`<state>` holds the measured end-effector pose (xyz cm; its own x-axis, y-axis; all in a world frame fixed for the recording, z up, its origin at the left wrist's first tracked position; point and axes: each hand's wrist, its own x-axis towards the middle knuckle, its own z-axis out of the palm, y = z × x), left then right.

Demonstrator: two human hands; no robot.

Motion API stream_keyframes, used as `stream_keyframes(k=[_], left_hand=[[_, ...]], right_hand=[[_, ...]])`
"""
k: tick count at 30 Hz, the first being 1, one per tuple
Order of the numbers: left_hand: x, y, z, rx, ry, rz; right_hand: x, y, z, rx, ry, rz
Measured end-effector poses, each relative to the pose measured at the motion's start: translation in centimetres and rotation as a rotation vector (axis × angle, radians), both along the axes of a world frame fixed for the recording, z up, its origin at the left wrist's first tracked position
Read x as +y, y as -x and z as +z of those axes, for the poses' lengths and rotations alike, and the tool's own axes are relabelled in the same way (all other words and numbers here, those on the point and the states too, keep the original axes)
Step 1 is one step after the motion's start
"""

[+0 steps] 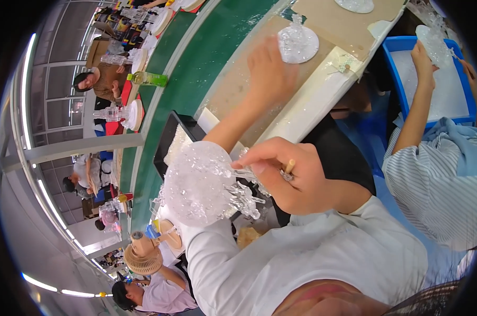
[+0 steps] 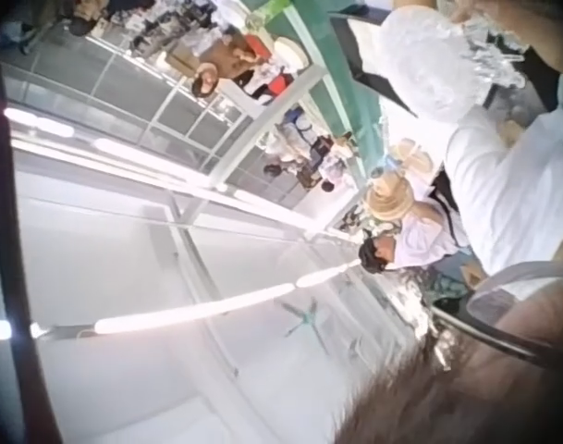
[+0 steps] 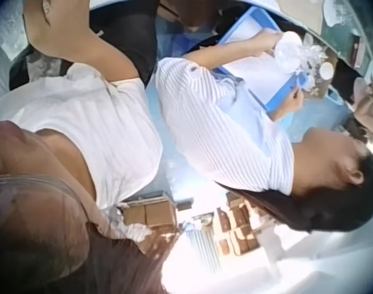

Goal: Cleaning and inspecting translucent crystal-like lamp components at a factory workbench using a small pick tool.

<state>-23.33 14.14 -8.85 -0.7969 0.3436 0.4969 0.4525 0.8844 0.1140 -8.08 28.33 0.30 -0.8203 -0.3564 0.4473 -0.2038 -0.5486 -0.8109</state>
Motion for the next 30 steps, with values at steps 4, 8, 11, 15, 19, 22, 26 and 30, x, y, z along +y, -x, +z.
stream_keyframes(k=[4, 8, 11, 15, 19, 22, 26, 30], left_hand=[[-2.3, -5.4, 0.0, -0.352, 0.283, -0.482], [-4.7, -4.1, -1.6, -0.591, 0.319, -0.67], [-8.9, -0.7, -2.5, -0.511, 0.312, -0.469], [-15.9, 3.9, -1.2, -0.371, 0.437, -0.135], [-18.5, 3.8, -1.8, -0.138, 0.411, 0.464], [-11.0, 0.6, -1.6, -0.235, 0.348, -0.033], [-7.8, -3.0, -1.1, -0.577, 0.335, -0.512], [-13.9, 0.9, -1.9, -0.465, 0.47, -0.157]], right_hand=[[-0.5, 0.1, -0.3, -0.005, 0.022, 0.043], [-1.1, 0.4, -0.7, -0.033, 0.035, 0.044], [-0.8, 0.8, -0.7, -0.074, -0.026, 0.07], [-0.7, 1.2, -0.5, -0.071, 0.001, 0.051], [-0.8, 1.1, -0.6, -0.057, -0.009, 0.048], [-0.5, 1.2, -1.3, -0.072, -0.028, 0.031], [-0.9, 0.9, -1.0, 0.027, -0.016, 0.022], [-0.2, 1.0, -0.4, 0.037, -0.038, 0.027]])
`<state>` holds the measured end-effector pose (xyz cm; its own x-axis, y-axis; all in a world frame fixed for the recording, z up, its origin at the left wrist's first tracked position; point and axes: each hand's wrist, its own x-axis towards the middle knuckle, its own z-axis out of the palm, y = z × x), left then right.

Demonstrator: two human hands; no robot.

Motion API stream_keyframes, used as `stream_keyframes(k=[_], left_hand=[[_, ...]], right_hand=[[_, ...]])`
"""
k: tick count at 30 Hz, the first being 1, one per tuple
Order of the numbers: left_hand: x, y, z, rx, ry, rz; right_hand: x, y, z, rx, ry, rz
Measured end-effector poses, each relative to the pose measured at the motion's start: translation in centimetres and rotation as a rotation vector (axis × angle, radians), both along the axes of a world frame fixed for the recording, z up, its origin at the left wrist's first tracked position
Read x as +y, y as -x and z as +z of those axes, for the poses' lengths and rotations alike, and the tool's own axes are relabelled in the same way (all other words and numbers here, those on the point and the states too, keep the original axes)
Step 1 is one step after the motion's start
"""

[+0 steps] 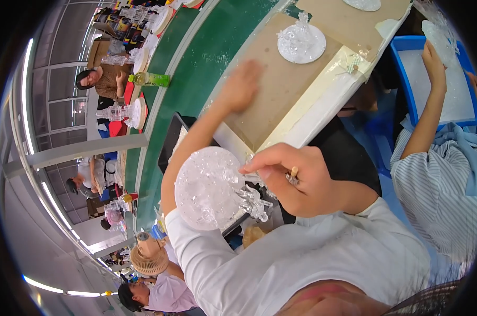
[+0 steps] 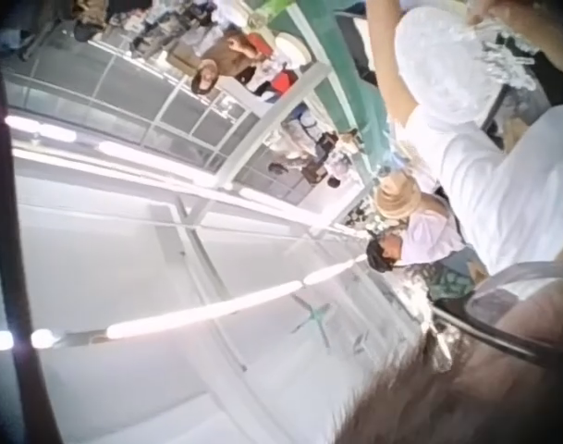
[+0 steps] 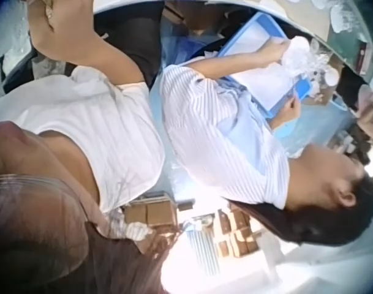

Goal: Cleaning and inspecting translucent crystal-like lamp components at a factory workbench using a small pick tool.

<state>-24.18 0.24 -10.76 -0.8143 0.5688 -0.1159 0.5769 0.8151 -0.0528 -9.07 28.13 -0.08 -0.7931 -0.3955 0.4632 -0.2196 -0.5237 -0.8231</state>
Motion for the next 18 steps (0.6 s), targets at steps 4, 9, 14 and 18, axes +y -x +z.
stream_keyframes(k=[4, 9, 14, 18], left_hand=[[-4.2, 0.8, -0.9, 0.299, 0.101, 0.218], [2.6, -4.4, 0.0, -0.098, -0.116, -0.154], [-7.4, 0.4, -0.3, 0.191, 0.232, 0.294], [-8.0, -1.1, -0.1, 0.355, 0.074, 0.435]], right_hand=[[0.4, -0.2, 0.4, -0.047, 0.005, 0.032], [0.1, 0.4, -0.5, -0.015, 0.017, -0.005], [0.4, -0.4, 0.3, -0.084, -0.01, 0.074], [0.1, 0.0, -0.4, -0.075, 0.035, 0.037]])
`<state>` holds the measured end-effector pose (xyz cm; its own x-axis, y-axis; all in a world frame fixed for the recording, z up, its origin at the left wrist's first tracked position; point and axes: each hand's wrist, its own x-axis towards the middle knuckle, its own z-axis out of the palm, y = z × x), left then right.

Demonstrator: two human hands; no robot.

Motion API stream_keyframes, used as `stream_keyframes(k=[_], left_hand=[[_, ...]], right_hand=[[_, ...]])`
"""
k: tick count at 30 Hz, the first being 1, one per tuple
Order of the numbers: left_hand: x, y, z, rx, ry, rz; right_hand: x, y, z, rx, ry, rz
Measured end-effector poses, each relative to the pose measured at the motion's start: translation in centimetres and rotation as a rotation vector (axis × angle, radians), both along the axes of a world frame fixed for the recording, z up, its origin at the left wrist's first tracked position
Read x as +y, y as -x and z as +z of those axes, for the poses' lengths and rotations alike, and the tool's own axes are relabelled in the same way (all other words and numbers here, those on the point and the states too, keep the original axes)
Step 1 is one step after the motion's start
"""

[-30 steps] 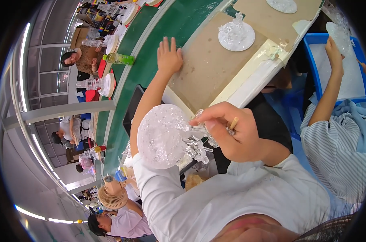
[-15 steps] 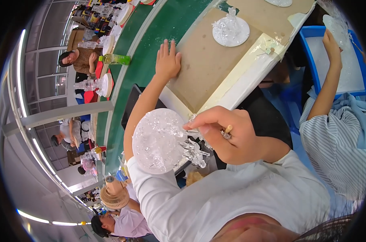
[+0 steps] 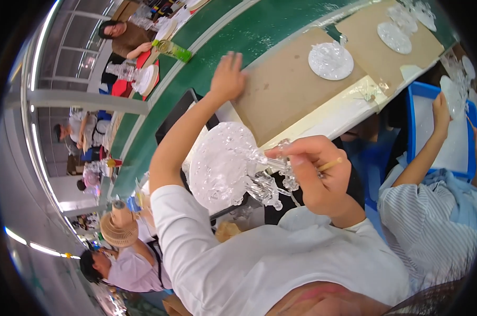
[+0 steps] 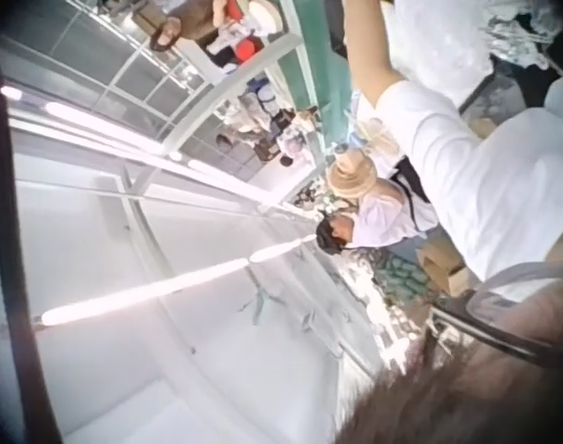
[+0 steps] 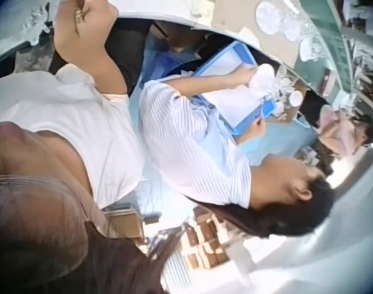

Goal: Cleaning and inspecting translucent crystal-like lamp components at a factory workbench using a small pick tool.

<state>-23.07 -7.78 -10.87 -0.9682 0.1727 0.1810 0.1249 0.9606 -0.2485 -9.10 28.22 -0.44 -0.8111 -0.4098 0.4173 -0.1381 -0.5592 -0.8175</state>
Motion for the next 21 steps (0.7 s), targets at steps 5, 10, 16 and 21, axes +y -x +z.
stream_keyframes(k=[5, 10, 16, 21], left_hand=[[0.9, -2.6, -0.5, -0.342, 0.13, -0.263], [2.5, -3.3, 1.8, -0.272, 0.265, 0.158], [-0.5, -5.1, 4.7, -0.006, 0.57, 0.177], [2.0, -9.9, 9.0, -0.093, 0.16, 0.244]], right_hand=[[-0.7, -1.0, 0.5, -0.146, 0.036, -0.029], [-0.5, -0.8, 0.2, -0.158, 0.002, -0.035], [-2.3, -1.1, -0.2, -0.19, 0.025, -0.101], [-2.5, -0.1, -1.6, -0.205, -0.056, -0.184]])
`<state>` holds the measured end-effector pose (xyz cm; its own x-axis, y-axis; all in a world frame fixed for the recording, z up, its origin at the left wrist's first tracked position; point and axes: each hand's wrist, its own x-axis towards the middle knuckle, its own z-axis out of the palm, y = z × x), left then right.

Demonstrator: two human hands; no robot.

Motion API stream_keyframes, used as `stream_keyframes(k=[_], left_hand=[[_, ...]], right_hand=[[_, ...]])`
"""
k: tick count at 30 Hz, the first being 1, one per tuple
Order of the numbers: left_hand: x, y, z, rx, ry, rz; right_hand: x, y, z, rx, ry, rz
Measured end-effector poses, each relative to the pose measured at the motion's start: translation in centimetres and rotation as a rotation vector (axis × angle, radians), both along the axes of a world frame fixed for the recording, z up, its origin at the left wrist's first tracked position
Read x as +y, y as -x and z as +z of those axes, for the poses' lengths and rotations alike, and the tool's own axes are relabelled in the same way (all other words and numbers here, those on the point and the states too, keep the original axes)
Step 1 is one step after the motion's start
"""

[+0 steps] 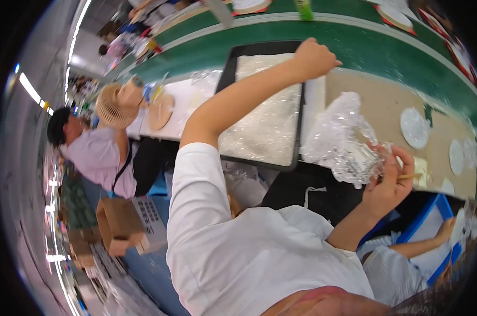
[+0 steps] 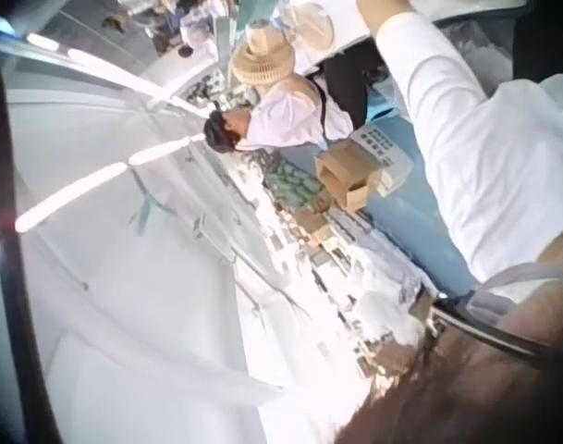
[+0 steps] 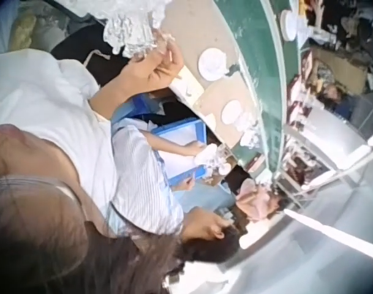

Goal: Cleaning and inspecting translucent crystal-like lamp components at a factory workbench using a small pick tool.

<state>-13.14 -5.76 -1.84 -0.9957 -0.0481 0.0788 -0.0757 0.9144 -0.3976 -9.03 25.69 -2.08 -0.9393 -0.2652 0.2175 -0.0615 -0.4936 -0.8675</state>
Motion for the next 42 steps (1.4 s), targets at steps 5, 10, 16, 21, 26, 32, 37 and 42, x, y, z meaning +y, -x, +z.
stream_keyframes(k=[5, 10, 16, 21, 26, 32, 37, 42], left_hand=[[-0.9, -8.6, -1.2, 0.461, -0.148, -0.168], [1.8, -14.4, -0.5, 0.146, -0.277, 0.141], [-1.5, -16.6, 1.0, 0.476, -0.614, 0.147], [-1.8, -19.7, 2.5, 0.774, -0.908, 0.273], [-2.1, -20.7, 1.3, 0.859, -1.012, 0.245], [-1.7, -21.0, 2.8, 0.842, -1.049, 0.313], [-2.0, -21.0, 2.3, 0.588, -0.788, 0.243], [-0.9, -20.1, 2.5, 0.655, -0.92, 0.176]], right_hand=[[-2.7, 0.9, -0.3, -0.035, 0.035, 0.114], [-6.7, 1.1, 0.2, -0.078, 0.078, 0.271], [-10.6, 0.8, 1.0, -0.067, 0.081, 0.399], [-14.2, -2.1, 0.8, -0.195, 0.03, 0.479], [-14.9, -4.4, -0.6, -0.477, 0.031, 0.704], [-15.5, -5.0, -3.2, -0.669, 0.05, 0.841], [-15.3, -5.2, -2.5, -0.616, 0.044, 0.797], [-14.7, -4.4, -2.7, -0.636, 0.04, 0.81]])
